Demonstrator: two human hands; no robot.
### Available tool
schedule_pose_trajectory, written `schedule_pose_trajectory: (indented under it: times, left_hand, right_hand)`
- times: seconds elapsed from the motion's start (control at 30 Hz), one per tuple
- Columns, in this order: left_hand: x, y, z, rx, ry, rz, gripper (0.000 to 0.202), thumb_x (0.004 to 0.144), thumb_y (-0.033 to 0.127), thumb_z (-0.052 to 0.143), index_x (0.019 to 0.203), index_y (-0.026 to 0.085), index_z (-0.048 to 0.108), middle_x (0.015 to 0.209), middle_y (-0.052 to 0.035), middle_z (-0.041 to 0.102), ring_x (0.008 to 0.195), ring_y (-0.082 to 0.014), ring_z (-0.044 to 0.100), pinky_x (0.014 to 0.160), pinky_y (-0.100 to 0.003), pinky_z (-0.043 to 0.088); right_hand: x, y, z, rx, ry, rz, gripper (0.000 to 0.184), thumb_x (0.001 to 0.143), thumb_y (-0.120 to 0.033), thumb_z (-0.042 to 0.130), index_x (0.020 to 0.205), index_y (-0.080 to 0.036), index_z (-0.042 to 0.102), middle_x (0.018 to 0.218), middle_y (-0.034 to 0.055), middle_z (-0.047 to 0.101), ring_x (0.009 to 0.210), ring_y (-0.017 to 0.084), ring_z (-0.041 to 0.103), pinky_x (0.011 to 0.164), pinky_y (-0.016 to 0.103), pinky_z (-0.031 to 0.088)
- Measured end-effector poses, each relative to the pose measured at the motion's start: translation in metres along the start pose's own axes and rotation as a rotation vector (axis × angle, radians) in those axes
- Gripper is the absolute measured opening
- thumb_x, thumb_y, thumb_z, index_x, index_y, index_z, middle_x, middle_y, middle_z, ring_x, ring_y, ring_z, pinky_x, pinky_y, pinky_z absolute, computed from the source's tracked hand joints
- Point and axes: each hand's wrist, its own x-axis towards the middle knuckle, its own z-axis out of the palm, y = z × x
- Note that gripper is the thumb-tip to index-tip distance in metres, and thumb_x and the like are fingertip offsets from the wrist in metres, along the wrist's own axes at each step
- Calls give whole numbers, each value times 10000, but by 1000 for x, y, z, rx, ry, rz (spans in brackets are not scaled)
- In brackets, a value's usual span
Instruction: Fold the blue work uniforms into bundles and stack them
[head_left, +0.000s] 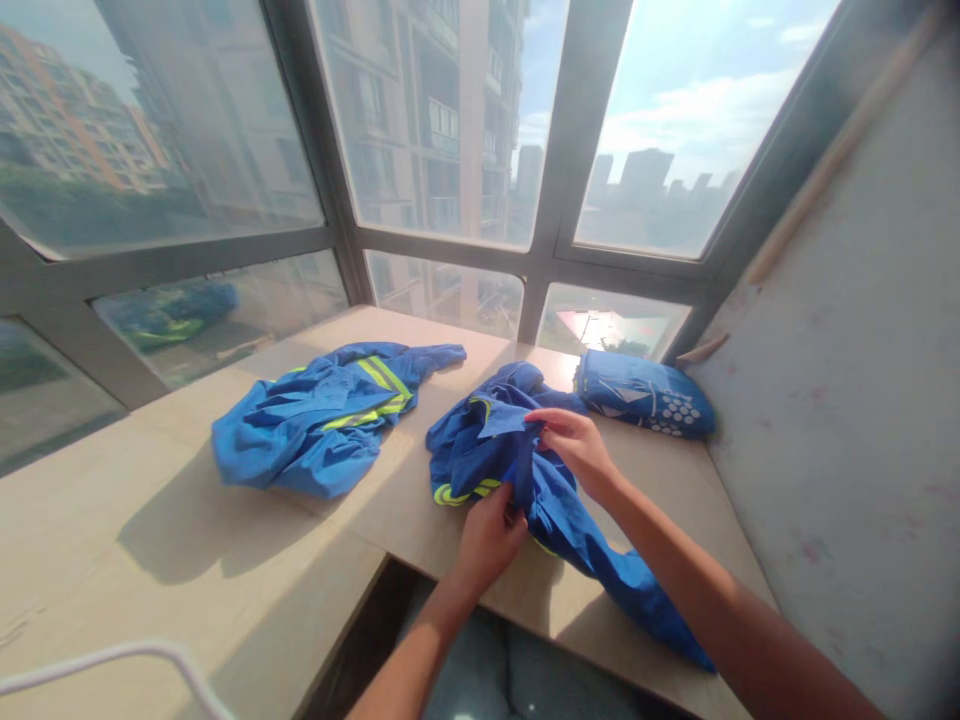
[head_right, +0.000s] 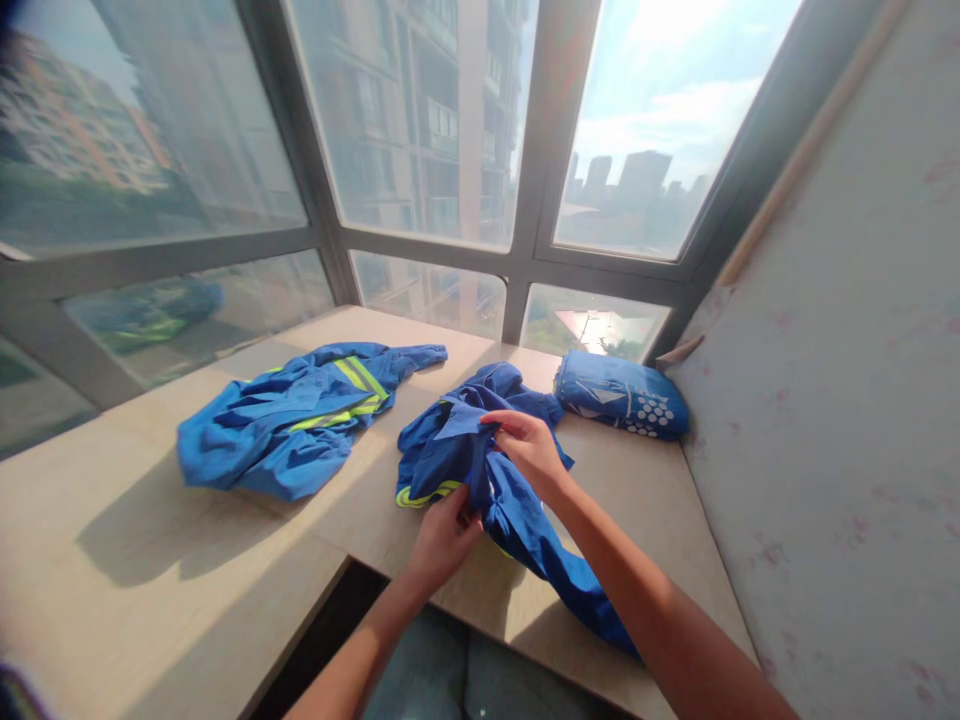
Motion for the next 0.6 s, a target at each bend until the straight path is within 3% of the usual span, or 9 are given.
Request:
schedule_pose_trajectory:
  times: [0.2,0.43,0.53,0.6]
  left_hand:
    - [-26,-7,-1,35,-166,73,185,821,132,499,967,186,600,931,-83,684,812,-203,626,705,-286,427]
    - [-34,-4,4,100,-329,99,234,836,157,488,1021,206,623,1010,-90,693,933,-241,647,794,-310,458]
    - [-35,-5,4,45,-379,91,234,817,156,507,997,209,648,972,-70,701,910,-227,648,773,-295,458]
    - [-36,-8,3,-44,-403,68,250,817,174,522,1022,203,664,949,-55,708,877,-207,650,752,-276,463]
  right_hand:
    - [-10,25,-34,-25,89,148,253,613,-333,715,809,-188,786,800,48,734,733,182,632,665,293,516]
    - [-26,44,-50,9,36,331,433,675,-502,808,972,-195,740,871,32,702,747,148,601,637,239,452]
    - [-31,49,-56,-23,-20,405,511,677,-529,812,1058,-203,716,878,28,706,733,154,601,617,239,426]
    - [-36,50,-60,-71,-38,434,519,686,-582,788,1006,-179,725,799,36,693,667,154,578,561,238,384]
